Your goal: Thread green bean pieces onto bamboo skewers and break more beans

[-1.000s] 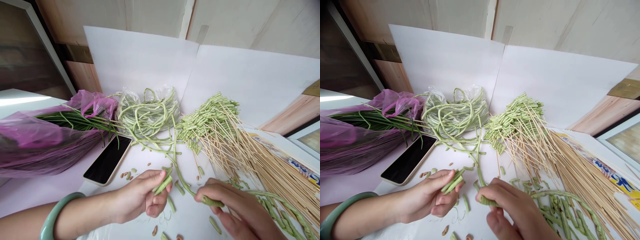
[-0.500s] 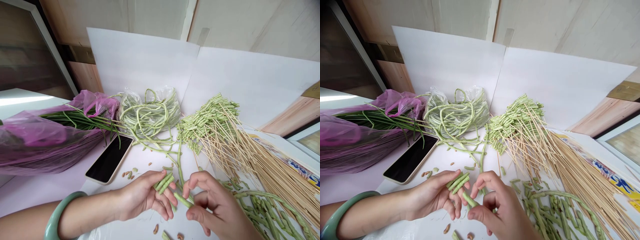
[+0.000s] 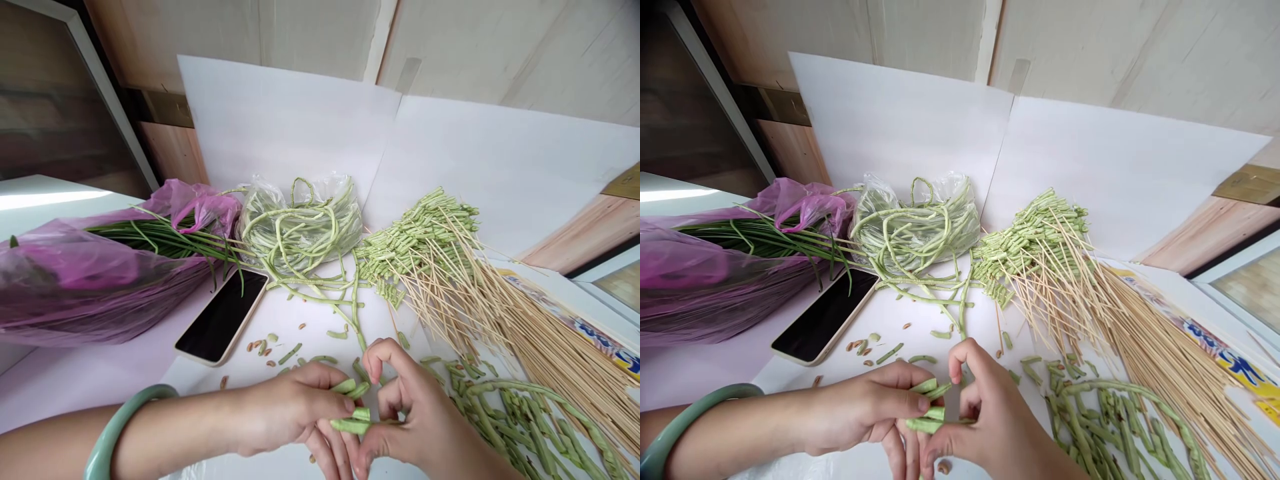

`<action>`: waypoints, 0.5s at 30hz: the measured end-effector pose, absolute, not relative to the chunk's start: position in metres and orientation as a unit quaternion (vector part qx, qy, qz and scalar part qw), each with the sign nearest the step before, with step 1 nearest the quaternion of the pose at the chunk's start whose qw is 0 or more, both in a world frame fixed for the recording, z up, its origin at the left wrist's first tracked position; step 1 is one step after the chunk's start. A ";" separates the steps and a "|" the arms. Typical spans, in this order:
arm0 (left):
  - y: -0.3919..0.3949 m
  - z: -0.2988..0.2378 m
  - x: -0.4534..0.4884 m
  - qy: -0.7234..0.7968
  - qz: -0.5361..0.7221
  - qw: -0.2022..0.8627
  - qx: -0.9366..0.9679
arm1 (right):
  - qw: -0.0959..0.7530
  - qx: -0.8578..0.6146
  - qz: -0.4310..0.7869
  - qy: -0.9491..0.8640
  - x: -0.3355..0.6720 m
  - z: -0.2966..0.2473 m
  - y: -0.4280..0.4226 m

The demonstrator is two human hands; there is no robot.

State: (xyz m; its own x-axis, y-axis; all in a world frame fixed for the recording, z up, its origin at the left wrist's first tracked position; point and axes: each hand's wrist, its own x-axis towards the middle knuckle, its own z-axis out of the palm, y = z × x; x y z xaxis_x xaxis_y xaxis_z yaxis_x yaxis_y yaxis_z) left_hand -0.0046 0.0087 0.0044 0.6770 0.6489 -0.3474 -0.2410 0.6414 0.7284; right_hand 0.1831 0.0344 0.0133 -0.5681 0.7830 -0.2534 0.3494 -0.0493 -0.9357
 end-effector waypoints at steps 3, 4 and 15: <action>0.008 0.006 -0.004 0.322 0.236 0.832 0.386 | 0.186 -0.411 0.528 -0.720 0.184 0.009 0.036; 0.008 0.007 -0.004 0.325 0.229 0.824 0.404 | 0.185 -0.407 0.503 -0.740 0.184 0.008 0.036; 0.005 0.009 -0.009 0.360 0.233 0.748 0.507 | 0.184 -0.351 0.204 -0.895 0.187 0.013 0.031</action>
